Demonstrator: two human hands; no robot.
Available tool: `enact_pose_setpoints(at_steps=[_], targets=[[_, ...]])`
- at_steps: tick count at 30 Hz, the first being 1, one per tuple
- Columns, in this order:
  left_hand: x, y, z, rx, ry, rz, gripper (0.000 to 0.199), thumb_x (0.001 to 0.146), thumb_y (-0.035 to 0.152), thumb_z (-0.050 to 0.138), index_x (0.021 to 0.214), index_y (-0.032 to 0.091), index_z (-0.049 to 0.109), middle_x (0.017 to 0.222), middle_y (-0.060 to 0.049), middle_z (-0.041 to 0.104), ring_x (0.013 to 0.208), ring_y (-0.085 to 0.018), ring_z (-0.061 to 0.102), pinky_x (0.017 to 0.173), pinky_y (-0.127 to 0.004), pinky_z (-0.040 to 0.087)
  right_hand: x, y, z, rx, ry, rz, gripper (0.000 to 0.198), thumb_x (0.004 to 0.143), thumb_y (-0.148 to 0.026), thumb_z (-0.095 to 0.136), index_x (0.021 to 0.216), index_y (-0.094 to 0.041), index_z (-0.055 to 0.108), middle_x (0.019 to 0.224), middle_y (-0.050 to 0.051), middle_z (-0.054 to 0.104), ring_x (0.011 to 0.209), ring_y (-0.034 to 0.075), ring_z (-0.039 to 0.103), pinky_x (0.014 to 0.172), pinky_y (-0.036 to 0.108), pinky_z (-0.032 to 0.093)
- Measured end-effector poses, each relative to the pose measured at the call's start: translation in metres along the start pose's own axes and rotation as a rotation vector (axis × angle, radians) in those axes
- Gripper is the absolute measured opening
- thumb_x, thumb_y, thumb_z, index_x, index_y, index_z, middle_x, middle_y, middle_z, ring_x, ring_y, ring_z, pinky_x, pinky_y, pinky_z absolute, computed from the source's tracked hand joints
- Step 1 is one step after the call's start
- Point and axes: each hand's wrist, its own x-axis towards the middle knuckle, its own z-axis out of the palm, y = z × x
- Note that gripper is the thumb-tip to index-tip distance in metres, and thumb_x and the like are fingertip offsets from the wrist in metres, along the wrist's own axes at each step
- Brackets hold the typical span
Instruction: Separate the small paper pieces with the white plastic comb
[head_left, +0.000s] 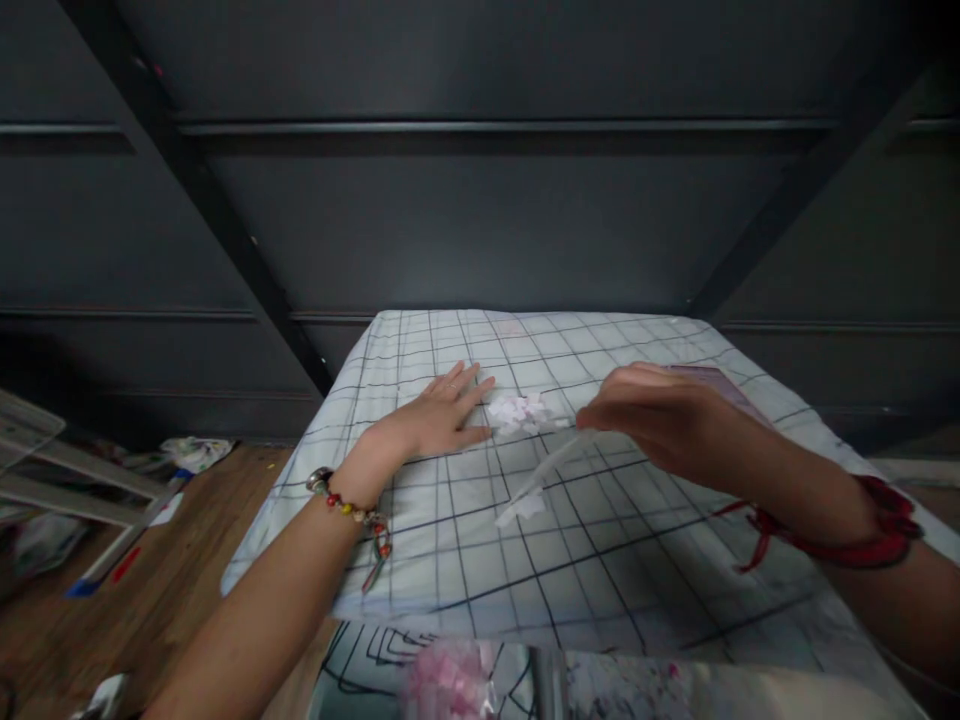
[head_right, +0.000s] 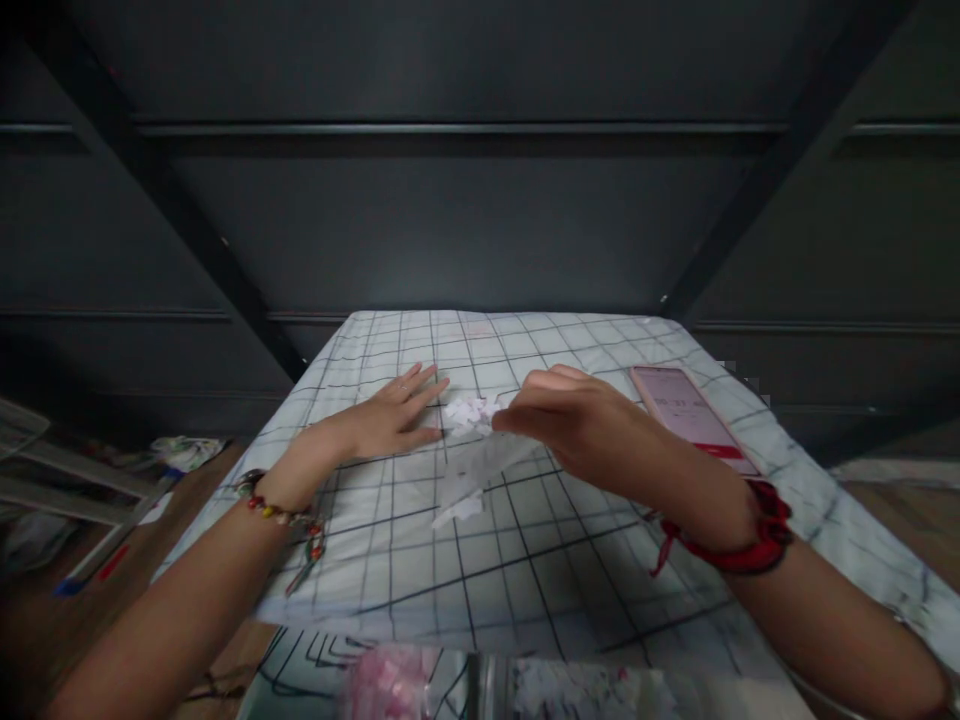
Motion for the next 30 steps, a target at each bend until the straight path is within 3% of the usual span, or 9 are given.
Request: enact_pose_setpoints(at_steps=[4,9,15,19,25,30], targets=[[0.002,0.007,0.003,-0.045,0.033,0.18,0.082,0.086,0.056,0.05,0.148,0.02,0.01,0.154,-0.008,-0.007,0.139,-0.029,-0.009,0.113,-0.043,0.007,-0.009,-0.01,-0.004,-0.015,0.083,0.011,0.025,0.085,-0.002,0.042,0.087,-0.017,0.062,0.067,0.0,0.058,0.063,0.012,0.048,0.058,0.024,0.039],[0.003,0.013,0.008,-0.029,0.055,0.27,0.083,0.085,0.05,0.056,0.148,0.022,0.01,0.154,-0.007,-0.006,0.139,-0.029,-0.009,0.113,-0.043,0.008,-0.011,-0.022,-0.001,-0.057,0.037,-0.108,0.027,0.086,-0.001,0.038,0.09,-0.014,0.061,0.072,0.003,0.059,0.068,0.013,0.048,0.063,0.027,0.04],[0.01,0.027,0.014,0.071,0.11,0.391,0.074,0.087,0.047,0.056,0.146,0.02,0.021,0.155,-0.009,0.0,0.139,-0.032,-0.007,0.112,-0.047,0.006,-0.036,-0.014,-0.026,-0.029,-0.083,0.067,0.031,0.083,0.001,0.039,0.085,-0.019,0.062,0.068,0.001,0.054,0.065,0.011,0.047,0.062,0.025,0.039],[0.013,0.04,0.017,0.128,0.081,0.521,0.059,0.092,0.045,0.047,0.143,0.023,0.031,0.155,-0.005,0.008,0.14,-0.032,-0.004,0.111,-0.051,0.006,-0.047,-0.017,-0.032,-0.071,-0.07,0.204,0.029,0.084,-0.002,0.039,0.088,-0.02,0.062,0.071,0.001,0.053,0.069,0.012,0.047,0.064,0.026,0.039],[0.016,0.044,0.017,0.194,0.059,0.576,0.047,0.095,0.042,0.037,0.14,0.028,0.038,0.153,0.0,0.018,0.139,-0.034,-0.004,0.109,-0.057,0.006,-0.053,-0.031,-0.033,-0.145,-0.236,0.219,0.035,0.085,-0.003,0.032,0.097,-0.018,0.061,0.075,0.003,0.053,0.077,0.014,0.048,0.069,0.03,0.041],[0.021,0.046,0.02,0.204,0.095,0.666,0.049,0.095,0.04,0.032,0.139,0.022,0.04,0.151,-0.002,0.026,0.139,-0.035,-0.001,0.107,-0.059,0.006,-0.059,-0.04,-0.047,-0.188,-0.295,0.251,0.032,0.09,-0.011,0.031,0.095,-0.02,0.061,0.079,0.002,0.055,0.083,0.014,0.052,0.07,0.029,0.041]])
